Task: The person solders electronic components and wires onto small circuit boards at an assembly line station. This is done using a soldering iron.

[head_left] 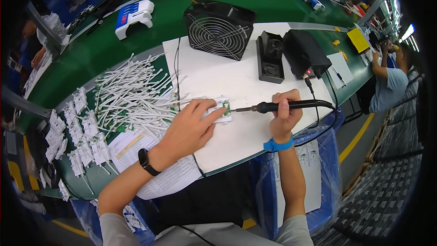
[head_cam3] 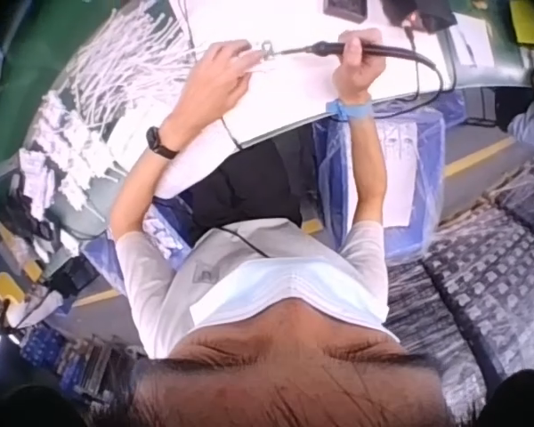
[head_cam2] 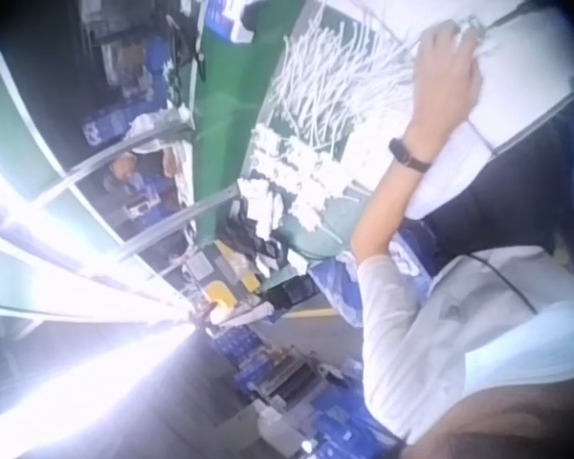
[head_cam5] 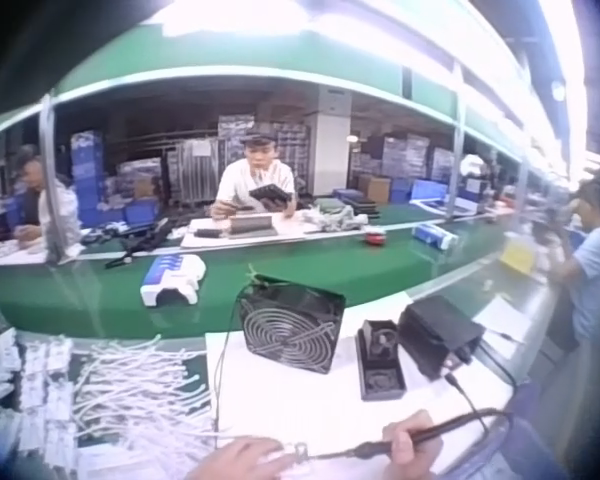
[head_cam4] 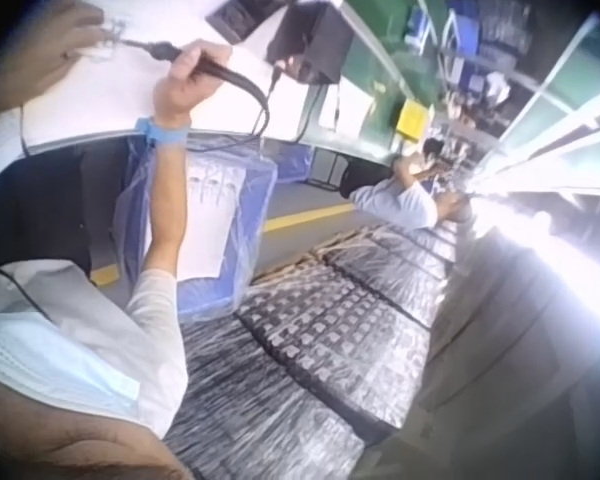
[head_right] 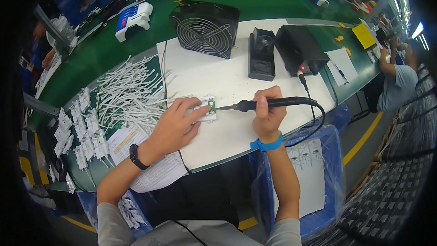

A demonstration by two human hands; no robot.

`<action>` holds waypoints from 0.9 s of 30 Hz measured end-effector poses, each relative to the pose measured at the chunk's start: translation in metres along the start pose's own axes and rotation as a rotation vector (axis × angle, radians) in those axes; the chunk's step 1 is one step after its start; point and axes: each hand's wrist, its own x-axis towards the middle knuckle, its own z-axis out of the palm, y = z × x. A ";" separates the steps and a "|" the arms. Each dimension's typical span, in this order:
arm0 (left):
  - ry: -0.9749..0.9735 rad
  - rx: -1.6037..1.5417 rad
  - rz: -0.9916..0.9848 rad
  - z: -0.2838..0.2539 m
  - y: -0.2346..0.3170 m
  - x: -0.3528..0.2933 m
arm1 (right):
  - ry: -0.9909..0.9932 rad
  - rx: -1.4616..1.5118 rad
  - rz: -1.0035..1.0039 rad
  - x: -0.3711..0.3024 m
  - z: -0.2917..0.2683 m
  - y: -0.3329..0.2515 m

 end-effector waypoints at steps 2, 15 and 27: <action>-0.012 0.013 0.001 -0.002 0.001 0.001 | -0.012 0.006 -0.001 0.000 0.001 -0.001; -0.082 -0.015 -0.056 -0.010 0.008 0.007 | -0.122 0.046 -0.083 0.000 -0.001 0.002; -0.058 -0.021 -0.048 -0.010 0.009 0.007 | -0.132 -0.026 -0.107 0.001 -0.004 0.000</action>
